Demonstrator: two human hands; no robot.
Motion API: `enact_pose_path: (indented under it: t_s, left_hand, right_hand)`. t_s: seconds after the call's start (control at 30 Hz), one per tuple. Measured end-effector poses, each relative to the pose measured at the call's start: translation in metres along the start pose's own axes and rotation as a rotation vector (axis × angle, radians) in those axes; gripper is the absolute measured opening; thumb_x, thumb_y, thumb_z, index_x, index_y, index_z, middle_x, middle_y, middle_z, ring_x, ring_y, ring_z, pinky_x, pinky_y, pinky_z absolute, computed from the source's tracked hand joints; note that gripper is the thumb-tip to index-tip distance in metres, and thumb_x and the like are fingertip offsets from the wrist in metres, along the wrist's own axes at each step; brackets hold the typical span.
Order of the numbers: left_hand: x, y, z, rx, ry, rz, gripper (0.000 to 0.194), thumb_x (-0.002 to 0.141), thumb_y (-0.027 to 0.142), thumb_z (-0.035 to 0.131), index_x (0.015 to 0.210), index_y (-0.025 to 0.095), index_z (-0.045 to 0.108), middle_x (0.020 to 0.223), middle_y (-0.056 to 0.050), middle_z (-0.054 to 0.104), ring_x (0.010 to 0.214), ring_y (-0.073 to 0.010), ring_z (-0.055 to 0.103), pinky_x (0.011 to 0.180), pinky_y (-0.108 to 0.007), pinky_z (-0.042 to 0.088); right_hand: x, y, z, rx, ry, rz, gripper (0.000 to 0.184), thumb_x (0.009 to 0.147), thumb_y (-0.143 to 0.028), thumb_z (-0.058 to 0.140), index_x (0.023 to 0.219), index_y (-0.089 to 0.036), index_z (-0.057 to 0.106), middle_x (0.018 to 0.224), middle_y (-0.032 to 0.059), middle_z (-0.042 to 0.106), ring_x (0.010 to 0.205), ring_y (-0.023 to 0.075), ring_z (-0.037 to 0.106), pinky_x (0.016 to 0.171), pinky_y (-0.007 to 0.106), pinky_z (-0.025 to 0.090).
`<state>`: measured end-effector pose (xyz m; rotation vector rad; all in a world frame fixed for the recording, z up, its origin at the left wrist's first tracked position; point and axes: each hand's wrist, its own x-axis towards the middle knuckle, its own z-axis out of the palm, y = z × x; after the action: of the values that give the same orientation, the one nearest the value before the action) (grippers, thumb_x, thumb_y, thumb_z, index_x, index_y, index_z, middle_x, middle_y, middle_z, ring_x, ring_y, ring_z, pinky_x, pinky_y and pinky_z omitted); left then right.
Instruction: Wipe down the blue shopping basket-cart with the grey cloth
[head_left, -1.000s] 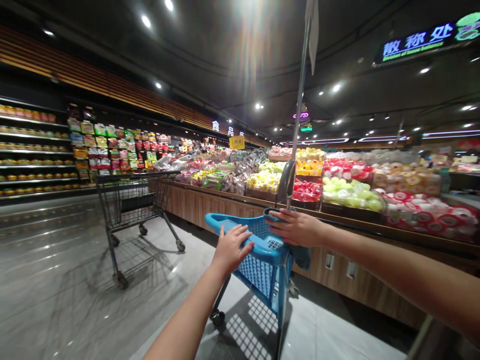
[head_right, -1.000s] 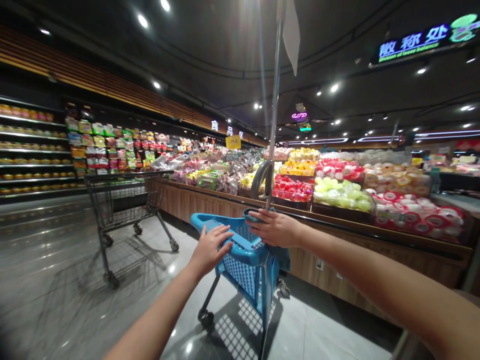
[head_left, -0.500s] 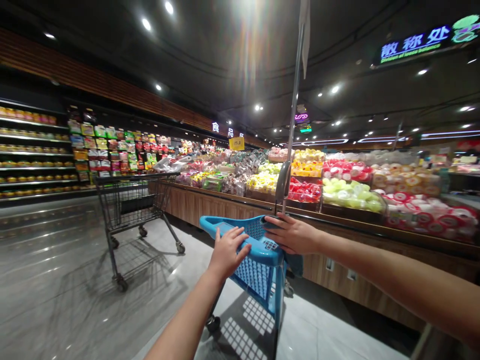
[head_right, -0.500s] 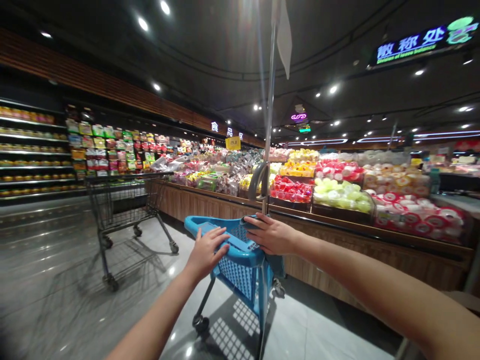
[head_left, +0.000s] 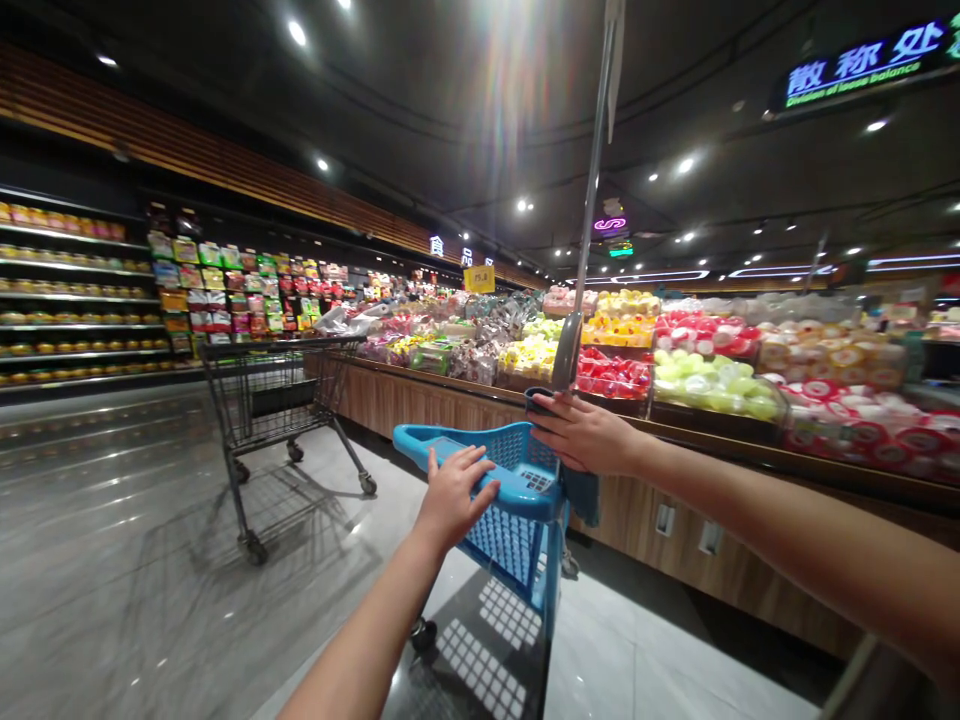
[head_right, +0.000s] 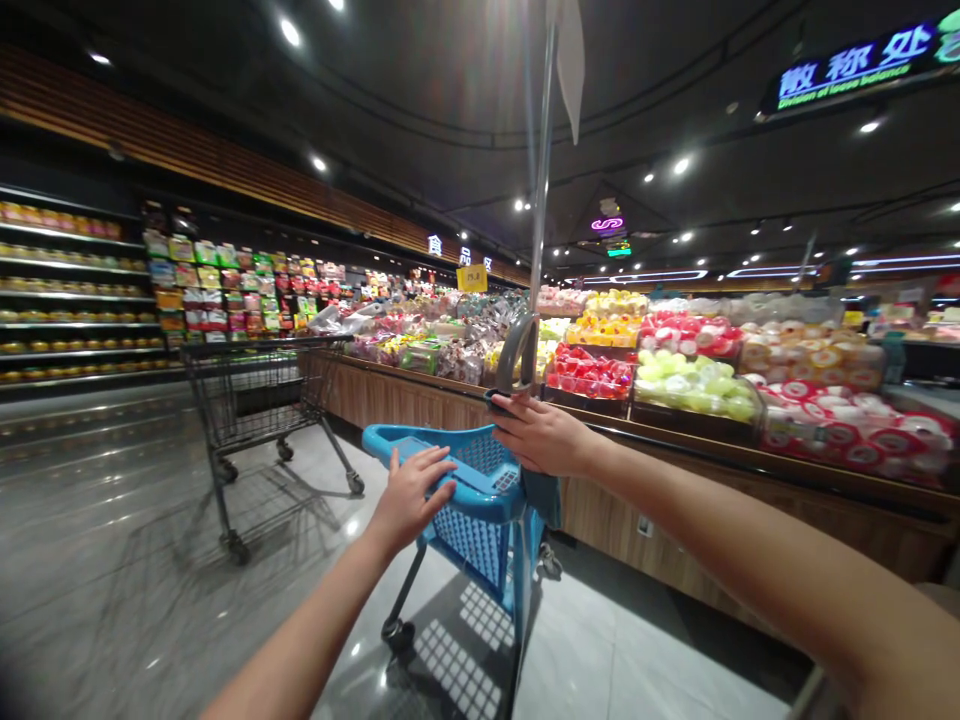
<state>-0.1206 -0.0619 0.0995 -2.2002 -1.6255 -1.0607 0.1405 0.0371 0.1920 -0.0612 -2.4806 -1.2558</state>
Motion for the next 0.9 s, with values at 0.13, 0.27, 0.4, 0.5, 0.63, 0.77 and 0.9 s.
enact_pose_path:
  t_s: [0.13,0.27,0.4,0.5,0.63,0.77,0.9]
  left_hand:
    - [0.0,0.0,0.0,-0.012,0.002,-0.002,0.03,0.093,0.046,0.049,0.113,0.03,0.065,0.137,-0.006,0.057,0.131,-0.0289,0.046,0.112,-0.069,-0.001]
    - [0.001,-0.001,0.002,-0.009,0.001,0.01,0.03,0.093,0.046,0.049,0.113,0.03,0.064,0.136,-0.005,0.058,0.129,-0.0284,0.047,0.111,-0.07,0.0]
    - [0.001,-0.003,0.003,-0.019,0.016,0.004,0.029,0.092,0.045,0.049,0.112,0.03,0.065,0.136,-0.006,0.058,0.129,-0.0282,0.048,0.111,-0.069,-0.002]
    - [0.001,-0.003,0.003,-0.031,0.011,0.001,0.029,0.092,0.044,0.05,0.111,0.029,0.066,0.136,-0.006,0.058,0.128,-0.0284,0.048,0.112,-0.068,-0.003]
    - [0.0,-0.001,0.003,-0.027,0.008,-0.005,0.029,0.093,0.044,0.048,0.111,0.03,0.065,0.136,-0.005,0.058,0.129,-0.0282,0.048,0.112,-0.068,-0.003]
    - [0.0,-0.002,0.002,-0.009,0.005,0.005,0.029,0.094,0.044,0.047,0.114,0.03,0.064,0.137,-0.005,0.058,0.13,-0.0273,0.047,0.112,-0.068,-0.003]
    - [0.001,-0.005,0.003,-0.012,-0.004,0.007,0.031,0.096,0.045,0.043,0.114,0.031,0.064,0.137,-0.003,0.058,0.13,-0.0265,0.047,0.112,-0.068,-0.003]
  right_hand:
    - [-0.013,-0.017,0.02,0.058,-0.02,-0.164,0.041,0.086,-0.032,0.056,0.124,-0.016,0.061,0.138,0.0073,0.055,0.142,0.0251,0.029,0.12,0.045,0.02]
    - [-0.018,-0.018,0.026,0.041,0.016,-0.169,0.038,0.087,-0.03,0.056,0.123,-0.017,0.061,0.137,0.0068,0.056,0.141,0.0234,0.032,0.119,0.042,0.023]
    - [-0.014,-0.004,0.015,0.018,0.046,-0.19,0.035,0.089,-0.029,0.057,0.122,-0.019,0.062,0.137,0.0058,0.056,0.14,0.021,0.034,0.118,0.039,0.026]
    - [-0.009,0.011,0.001,-0.033,0.008,-0.143,0.037,0.091,-0.029,0.056,0.126,-0.02,0.059,0.14,0.0049,0.054,0.142,0.0217,0.03,0.119,0.041,0.025]
    - [-0.006,0.021,-0.011,-0.111,-0.039,-0.079,0.039,0.094,-0.027,0.052,0.132,-0.019,0.055,0.144,0.0058,0.05,0.144,0.0219,0.024,0.119,0.04,0.024]
    - [-0.008,0.012,-0.007,-0.097,-0.038,-0.032,0.04,0.094,-0.029,0.052,0.131,-0.016,0.055,0.141,0.0085,0.053,0.144,0.0259,0.023,0.12,0.044,0.022]
    - [-0.018,-0.01,0.012,-0.041,-0.067,-0.098,0.041,0.092,-0.03,0.054,0.13,-0.015,0.056,0.14,0.0092,0.053,0.143,0.027,0.026,0.12,0.045,0.022]
